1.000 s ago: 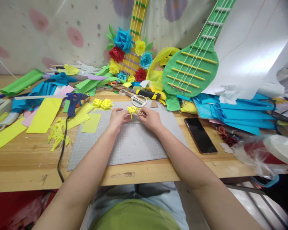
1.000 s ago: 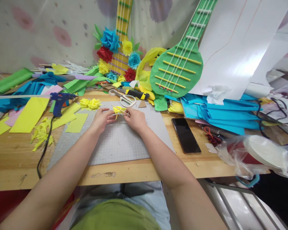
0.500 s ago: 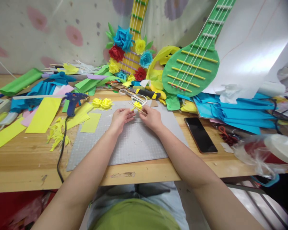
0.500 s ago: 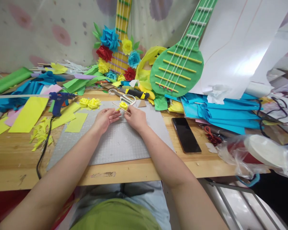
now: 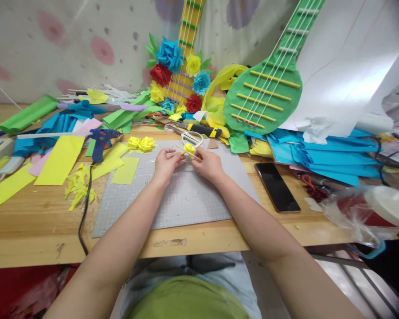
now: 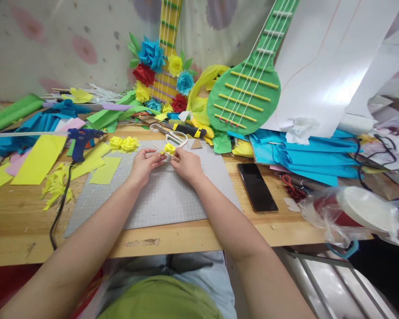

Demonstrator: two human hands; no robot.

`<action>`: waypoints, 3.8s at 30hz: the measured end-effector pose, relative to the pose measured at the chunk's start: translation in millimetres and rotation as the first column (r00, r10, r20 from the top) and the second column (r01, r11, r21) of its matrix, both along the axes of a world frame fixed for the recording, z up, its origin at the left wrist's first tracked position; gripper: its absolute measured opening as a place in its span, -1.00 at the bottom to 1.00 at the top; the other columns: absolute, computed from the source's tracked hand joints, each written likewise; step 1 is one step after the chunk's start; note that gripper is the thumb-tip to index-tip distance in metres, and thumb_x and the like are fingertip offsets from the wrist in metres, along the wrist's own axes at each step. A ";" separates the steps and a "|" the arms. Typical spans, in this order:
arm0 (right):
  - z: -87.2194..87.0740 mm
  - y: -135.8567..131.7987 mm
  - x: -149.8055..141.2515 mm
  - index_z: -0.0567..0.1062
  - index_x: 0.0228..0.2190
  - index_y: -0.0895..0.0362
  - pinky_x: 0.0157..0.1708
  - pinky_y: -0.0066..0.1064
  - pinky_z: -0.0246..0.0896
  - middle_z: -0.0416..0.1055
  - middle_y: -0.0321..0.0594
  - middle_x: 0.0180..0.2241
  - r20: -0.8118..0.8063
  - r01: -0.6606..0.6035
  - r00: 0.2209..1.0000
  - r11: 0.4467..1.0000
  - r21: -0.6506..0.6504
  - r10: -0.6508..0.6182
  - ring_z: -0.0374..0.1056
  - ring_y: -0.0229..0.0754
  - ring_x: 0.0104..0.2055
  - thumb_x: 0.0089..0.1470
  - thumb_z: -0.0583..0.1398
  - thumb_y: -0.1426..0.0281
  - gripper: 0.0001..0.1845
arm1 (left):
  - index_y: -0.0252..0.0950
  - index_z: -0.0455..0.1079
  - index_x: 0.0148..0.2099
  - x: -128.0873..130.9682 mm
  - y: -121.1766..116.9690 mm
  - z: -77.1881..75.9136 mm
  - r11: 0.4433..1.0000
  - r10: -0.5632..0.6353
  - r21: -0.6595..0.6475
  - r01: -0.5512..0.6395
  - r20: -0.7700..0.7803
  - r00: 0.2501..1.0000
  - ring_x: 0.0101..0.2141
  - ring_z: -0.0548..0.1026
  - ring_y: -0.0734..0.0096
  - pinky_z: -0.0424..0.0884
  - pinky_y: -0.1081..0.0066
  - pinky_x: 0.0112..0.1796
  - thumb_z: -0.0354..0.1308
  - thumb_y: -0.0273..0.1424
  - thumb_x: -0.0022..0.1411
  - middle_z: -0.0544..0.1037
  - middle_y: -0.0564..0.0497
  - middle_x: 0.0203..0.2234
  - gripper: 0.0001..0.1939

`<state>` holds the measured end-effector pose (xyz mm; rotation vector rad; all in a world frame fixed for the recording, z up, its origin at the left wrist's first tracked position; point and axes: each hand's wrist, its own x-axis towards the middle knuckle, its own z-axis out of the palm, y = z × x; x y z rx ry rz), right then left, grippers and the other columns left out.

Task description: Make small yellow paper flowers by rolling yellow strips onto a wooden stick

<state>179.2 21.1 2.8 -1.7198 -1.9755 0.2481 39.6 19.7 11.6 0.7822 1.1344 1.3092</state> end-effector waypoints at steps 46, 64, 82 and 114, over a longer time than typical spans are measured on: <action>-3.1 -12.0 -13.1 0.37 -0.33 0.08 -0.47 -0.45 -0.09 0.46 -0.25 -0.34 0.287 -0.132 0.951 0.990 0.048 0.113 0.32 -0.23 -0.36 0.02 -0.02 0.34 -0.79 | -0.34 0.15 -0.30 -4.1 3.4 -10.3 0.995 0.056 0.069 -0.067 0.152 0.987 -0.39 0.49 0.45 0.43 0.38 -0.32 0.22 -0.52 -0.14 0.47 0.01 -0.47 -0.65; -8.5 -25.7 -17.7 0.36 -0.30 0.12 -0.46 -0.44 -0.07 0.46 -0.20 -0.32 0.375 -0.164 0.920 0.981 0.100 0.116 0.35 -0.21 -0.34 0.08 -0.07 0.36 -0.75 | -0.33 0.16 -0.31 -0.8 -11.7 -13.3 0.978 0.118 0.164 -0.129 0.074 0.990 -0.42 0.50 0.44 0.42 0.45 -0.44 0.21 -0.40 -0.12 0.46 0.04 -0.48 -0.68; -3.1 -27.2 7.4 0.37 -0.45 0.08 -0.45 -0.50 -0.04 0.41 -0.33 -0.48 0.055 -0.064 0.997 0.992 0.107 0.059 0.26 -0.28 -0.45 -0.13 0.04 0.33 -0.84 | -0.29 0.28 -0.27 0.2 -9.6 -31.7 0.949 0.111 0.312 -0.042 -0.208 0.972 -0.43 0.44 0.50 0.38 0.52 -0.50 0.18 -0.37 -0.12 0.43 0.05 -0.46 -0.71; 22.2 -6.3 18.4 0.20 -0.66 0.14 -0.56 -0.53 -0.12 0.10 -0.41 -0.66 -0.375 -0.328 0.891 0.933 -0.147 0.254 0.02 -0.37 -0.56 -0.27 0.01 0.35 -0.89 | -0.22 0.46 -0.25 -3.9 -22.5 -26.0 0.883 0.123 0.458 0.102 -0.434 0.892 -0.42 0.38 0.50 0.36 0.53 -0.54 0.10 -0.30 0.02 0.44 -0.02 -0.32 -0.77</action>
